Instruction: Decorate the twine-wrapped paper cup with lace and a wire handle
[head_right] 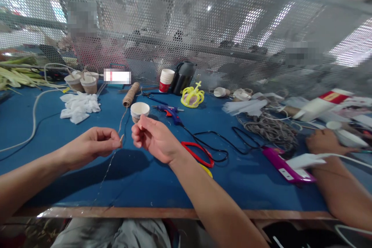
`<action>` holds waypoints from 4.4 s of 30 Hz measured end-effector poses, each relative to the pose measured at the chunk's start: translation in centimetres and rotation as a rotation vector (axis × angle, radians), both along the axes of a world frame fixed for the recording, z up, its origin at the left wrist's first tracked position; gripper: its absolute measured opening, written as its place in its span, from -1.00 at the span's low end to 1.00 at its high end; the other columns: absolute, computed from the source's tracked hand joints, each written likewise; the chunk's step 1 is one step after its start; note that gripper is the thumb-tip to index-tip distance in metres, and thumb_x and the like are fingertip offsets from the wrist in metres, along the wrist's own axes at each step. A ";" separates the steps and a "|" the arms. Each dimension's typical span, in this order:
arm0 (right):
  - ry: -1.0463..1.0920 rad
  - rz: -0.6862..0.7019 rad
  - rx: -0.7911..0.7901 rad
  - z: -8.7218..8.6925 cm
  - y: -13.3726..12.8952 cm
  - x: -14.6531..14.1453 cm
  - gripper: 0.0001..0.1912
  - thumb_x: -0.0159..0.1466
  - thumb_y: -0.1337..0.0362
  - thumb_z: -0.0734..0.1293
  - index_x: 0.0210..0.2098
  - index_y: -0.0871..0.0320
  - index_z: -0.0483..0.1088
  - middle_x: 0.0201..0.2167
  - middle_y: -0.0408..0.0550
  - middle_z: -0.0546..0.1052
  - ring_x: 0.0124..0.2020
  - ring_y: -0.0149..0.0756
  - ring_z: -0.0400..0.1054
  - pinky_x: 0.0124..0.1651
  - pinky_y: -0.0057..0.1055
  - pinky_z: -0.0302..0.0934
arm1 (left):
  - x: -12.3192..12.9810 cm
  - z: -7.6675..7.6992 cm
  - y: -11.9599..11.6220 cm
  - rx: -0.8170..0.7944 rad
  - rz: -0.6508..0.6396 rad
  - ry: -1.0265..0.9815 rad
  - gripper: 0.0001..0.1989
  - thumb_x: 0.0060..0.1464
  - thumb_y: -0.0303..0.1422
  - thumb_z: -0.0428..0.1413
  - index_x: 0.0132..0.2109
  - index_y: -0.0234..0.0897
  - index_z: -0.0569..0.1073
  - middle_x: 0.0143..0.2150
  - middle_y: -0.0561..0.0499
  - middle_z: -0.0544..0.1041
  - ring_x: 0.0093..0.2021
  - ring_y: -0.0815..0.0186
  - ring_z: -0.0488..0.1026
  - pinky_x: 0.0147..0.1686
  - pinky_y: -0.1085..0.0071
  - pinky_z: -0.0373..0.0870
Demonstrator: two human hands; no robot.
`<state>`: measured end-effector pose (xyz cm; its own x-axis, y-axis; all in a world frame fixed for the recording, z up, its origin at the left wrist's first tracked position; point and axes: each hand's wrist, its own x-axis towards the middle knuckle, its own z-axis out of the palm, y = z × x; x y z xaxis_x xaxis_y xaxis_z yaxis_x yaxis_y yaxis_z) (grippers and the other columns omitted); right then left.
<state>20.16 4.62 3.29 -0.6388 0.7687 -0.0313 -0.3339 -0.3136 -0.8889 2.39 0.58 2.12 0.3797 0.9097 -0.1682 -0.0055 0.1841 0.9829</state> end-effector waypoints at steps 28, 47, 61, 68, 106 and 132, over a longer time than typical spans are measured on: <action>-0.113 0.031 0.034 -0.3 -0.6 -0.1 -0.77 0.11 0.26 0.30 -0.56 0.19 0.17 -0.65 -0.25 0.28 -0.66 -0.56 0.10 -0.64 -0.57 -0.05 | -0.1 -0.1 0.2 0.016 0.009 -0.020 -0.76 -0.17 -0.25 0.17 -0.49 -0.36 0.36 -0.67 0.18 0.17 -0.64 0.55 -0.01 -0.62 0.50 -0.16; -0.431 -0.009 0.457 -0.4 -1.2 -0.6 -0.81 0.13 0.19 0.29 -0.45 0.20 0.28 -0.58 -0.21 0.32 -0.58 -0.52 0.19 -0.50 -0.49 0.17 | -0.1 0.1 0.1 0.016 -0.083 0.042 -0.79 -0.10 -0.25 0.12 -0.40 -0.34 0.39 -0.58 0.16 0.22 -0.60 0.53 0.01 -0.62 0.52 -0.10; -0.562 -0.003 0.510 0.1 -1.3 -0.6 -0.79 0.11 0.18 0.29 -0.47 0.21 0.26 -0.63 -0.25 0.26 -0.61 -0.53 0.15 -0.52 -0.50 0.12 | 0.1 0.2 -0.1 0.111 -0.019 0.195 -0.79 -0.10 -0.27 0.10 -0.47 -0.36 0.33 -0.64 0.18 0.15 -0.60 0.52 0.00 -0.60 0.50 -0.12; -0.629 -0.028 0.542 -0.3 -1.1 -0.7 -0.74 0.09 0.12 0.31 -0.48 0.21 0.28 -0.63 -0.24 0.27 -0.61 -0.53 0.13 -0.56 -0.52 0.05 | 0.3 -0.4 0.0 0.103 0.028 0.157 -0.75 -0.14 -0.27 0.14 -0.54 -0.36 0.31 -0.66 0.19 0.17 -0.62 0.54 0.00 -0.62 0.52 -0.12; -0.530 -0.207 0.506 -0.5 -1.1 -2.9 -0.91 0.10 0.31 0.28 -0.44 0.24 0.31 -0.56 -0.14 0.44 -0.60 -0.53 0.24 -0.51 -0.53 0.17 | -0.1 -0.6 2.2 0.186 0.284 -0.184 -0.80 -0.22 -0.31 0.23 -0.50 -0.34 0.39 -0.69 0.18 0.24 -0.67 0.56 0.04 -0.66 0.52 -0.13; -0.329 -0.154 0.326 -1.4 -1.8 -2.3 -0.80 0.03 0.21 0.36 -0.45 0.21 0.30 -0.58 -0.20 0.41 -0.62 -0.56 0.21 -0.58 -0.57 0.11 | -1.0 -0.6 1.5 0.244 0.156 -0.131 -0.84 -0.11 -0.33 0.17 -0.44 -0.35 0.39 -0.54 0.13 0.33 -0.60 0.56 0.11 -0.59 0.54 -0.02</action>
<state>17.86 2.84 1.92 -0.5134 0.8569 0.0457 -0.0394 0.0297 -0.9988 1.40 2.04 1.57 0.2368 0.9660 0.1033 -0.1448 -0.0701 0.9870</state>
